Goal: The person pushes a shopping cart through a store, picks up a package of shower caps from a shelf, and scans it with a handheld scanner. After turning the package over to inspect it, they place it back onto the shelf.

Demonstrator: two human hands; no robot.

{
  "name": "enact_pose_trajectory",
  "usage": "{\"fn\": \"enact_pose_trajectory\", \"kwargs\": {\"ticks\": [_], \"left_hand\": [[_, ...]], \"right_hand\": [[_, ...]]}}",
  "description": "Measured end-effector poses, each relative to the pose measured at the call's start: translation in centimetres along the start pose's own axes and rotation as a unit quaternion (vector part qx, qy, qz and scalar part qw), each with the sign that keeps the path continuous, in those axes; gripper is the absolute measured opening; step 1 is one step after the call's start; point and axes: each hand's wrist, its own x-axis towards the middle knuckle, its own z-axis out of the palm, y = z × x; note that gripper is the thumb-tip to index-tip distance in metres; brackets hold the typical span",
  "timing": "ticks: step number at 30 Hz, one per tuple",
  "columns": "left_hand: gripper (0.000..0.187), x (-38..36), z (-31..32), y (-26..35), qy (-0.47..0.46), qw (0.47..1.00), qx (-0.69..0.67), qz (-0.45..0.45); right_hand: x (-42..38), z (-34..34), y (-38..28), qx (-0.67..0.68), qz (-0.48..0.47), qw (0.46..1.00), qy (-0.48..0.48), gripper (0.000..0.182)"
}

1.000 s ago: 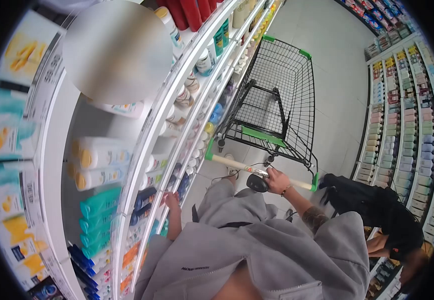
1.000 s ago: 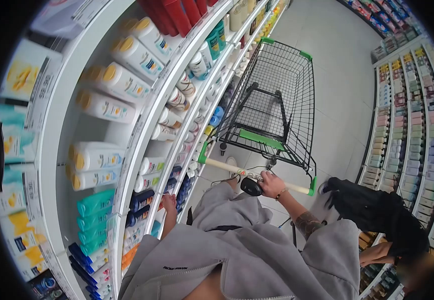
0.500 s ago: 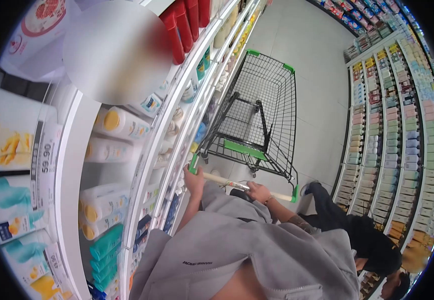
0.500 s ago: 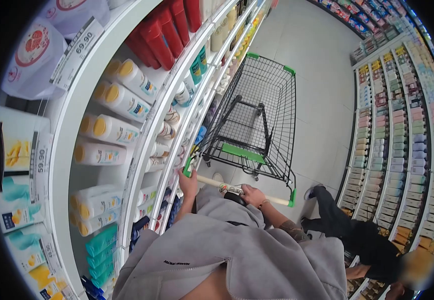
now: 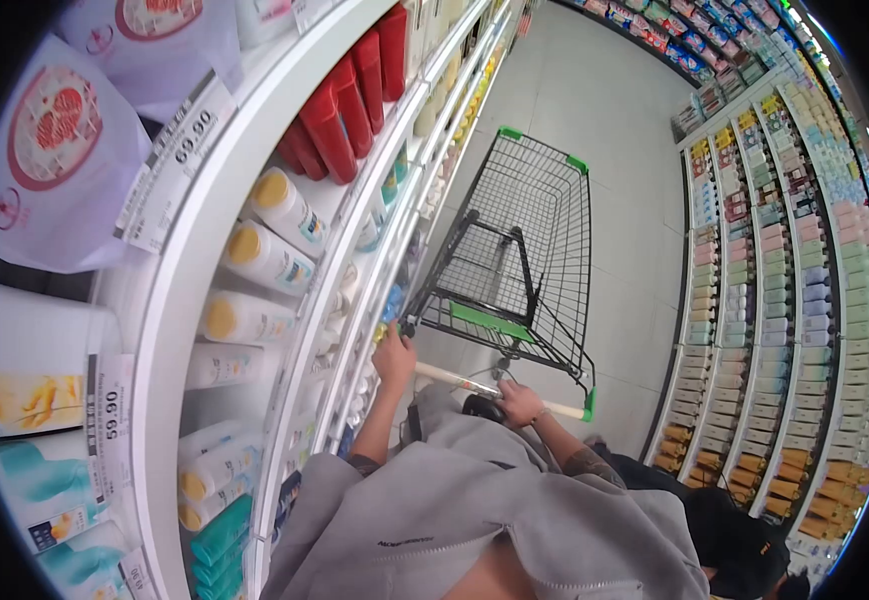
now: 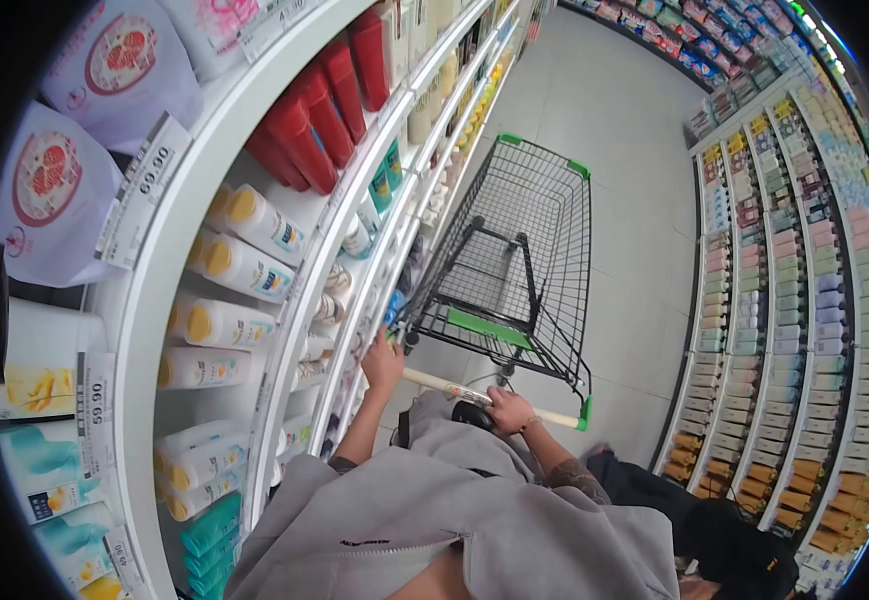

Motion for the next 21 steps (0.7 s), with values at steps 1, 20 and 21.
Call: {"fn": "enact_pose_trajectory", "kwargs": {"ticks": [1,20,21], "left_hand": [[0.040,0.4,0.3,0.2,-0.014,1.000,0.006,-0.005],[0.035,10.3,4.5,8.5,-0.073,0.995,0.074,0.002],[0.035,10.6,4.9,8.6,-0.071,0.994,0.085,0.009]], "right_hand": [[0.0,-0.2,0.5,-0.008,-0.018,1.000,0.015,0.031],[1.7,-4.4,11.6,-0.005,0.003,1.000,-0.029,0.034],[1.9,-4.3,12.6,0.004,0.005,1.000,-0.018,0.034]]}}
